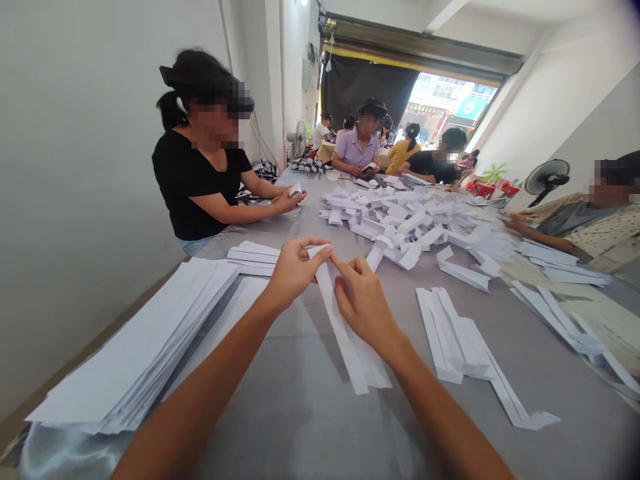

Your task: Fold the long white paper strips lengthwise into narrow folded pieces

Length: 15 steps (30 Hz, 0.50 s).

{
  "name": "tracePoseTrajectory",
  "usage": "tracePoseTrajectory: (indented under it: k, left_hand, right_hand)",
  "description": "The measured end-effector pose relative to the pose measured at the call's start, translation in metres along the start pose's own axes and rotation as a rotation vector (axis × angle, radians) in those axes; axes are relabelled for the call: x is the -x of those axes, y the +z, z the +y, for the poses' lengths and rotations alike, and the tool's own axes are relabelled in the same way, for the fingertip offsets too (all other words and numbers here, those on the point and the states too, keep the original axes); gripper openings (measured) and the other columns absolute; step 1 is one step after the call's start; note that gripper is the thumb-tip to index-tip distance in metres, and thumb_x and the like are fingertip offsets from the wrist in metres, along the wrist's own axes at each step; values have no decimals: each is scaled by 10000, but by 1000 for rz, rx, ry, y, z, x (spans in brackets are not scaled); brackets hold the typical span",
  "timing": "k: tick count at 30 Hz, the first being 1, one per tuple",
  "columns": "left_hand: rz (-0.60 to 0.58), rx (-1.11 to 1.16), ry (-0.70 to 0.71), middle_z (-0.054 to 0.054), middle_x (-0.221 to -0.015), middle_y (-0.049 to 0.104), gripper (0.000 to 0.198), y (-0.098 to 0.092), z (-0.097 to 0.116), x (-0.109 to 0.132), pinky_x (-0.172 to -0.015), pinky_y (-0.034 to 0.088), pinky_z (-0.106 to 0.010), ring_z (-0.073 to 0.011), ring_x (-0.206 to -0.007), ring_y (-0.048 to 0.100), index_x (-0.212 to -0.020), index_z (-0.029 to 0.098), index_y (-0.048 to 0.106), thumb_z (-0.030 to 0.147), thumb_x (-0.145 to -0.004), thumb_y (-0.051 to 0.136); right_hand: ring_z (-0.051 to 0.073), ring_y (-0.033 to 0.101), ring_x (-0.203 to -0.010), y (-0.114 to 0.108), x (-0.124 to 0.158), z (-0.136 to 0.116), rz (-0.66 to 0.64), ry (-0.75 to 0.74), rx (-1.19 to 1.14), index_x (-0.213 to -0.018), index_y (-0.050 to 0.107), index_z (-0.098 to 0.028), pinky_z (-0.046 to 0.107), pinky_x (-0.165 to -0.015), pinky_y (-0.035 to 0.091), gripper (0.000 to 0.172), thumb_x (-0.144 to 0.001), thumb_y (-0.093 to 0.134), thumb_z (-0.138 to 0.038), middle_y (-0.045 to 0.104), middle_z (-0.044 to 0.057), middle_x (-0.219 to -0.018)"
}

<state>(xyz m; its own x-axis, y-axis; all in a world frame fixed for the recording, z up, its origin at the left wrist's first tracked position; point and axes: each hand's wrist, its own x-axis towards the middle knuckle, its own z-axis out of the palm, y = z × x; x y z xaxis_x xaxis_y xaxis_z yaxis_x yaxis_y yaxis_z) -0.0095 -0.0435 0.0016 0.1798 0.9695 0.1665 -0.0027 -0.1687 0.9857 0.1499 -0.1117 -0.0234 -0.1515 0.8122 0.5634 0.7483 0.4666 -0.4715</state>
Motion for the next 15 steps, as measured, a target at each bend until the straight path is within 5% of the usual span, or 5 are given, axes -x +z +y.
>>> tracePoseTrajectory:
  k: [7, 12, 15]
  left_hand:
    - [106, 161, -38, -111, -960, 810, 502, -10, 7, -5, -593, 627, -306, -206, -721, 737, -1178, 148, 745, 431, -780, 860]
    - [79, 181, -15, -99, -963, 807, 478, -11, 9, -5, -613, 643, -327, -212, -739, 741, -1188, 175, 728, 420, -793, 842]
    - [101, 180, 9, -97, -947, 803, 462, -13, 7, -7, -587, 633, -323, -208, -704, 730, -1165, 178, 724, 412, -785, 842]
  right_hand:
    - [267, 691, -963, -10, -2, 2, -93, 104, -181, -1427, 692, -177, 385, -849, 516, 429, -1047, 529, -293, 760, 122, -1123]
    - [196, 639, -708, -19, -4, 0, -216, 179, -284, -1354, 738, -224, 320, -694, 438, 392, -1097, 450, -294, 768, 18, -896]
    - [199, 629, -710, -22, -5, 1, -245, 199, -291, -1341, 738, -223, 316, -681, 430, 397, -1090, 434, -271, 739, 6, -853]
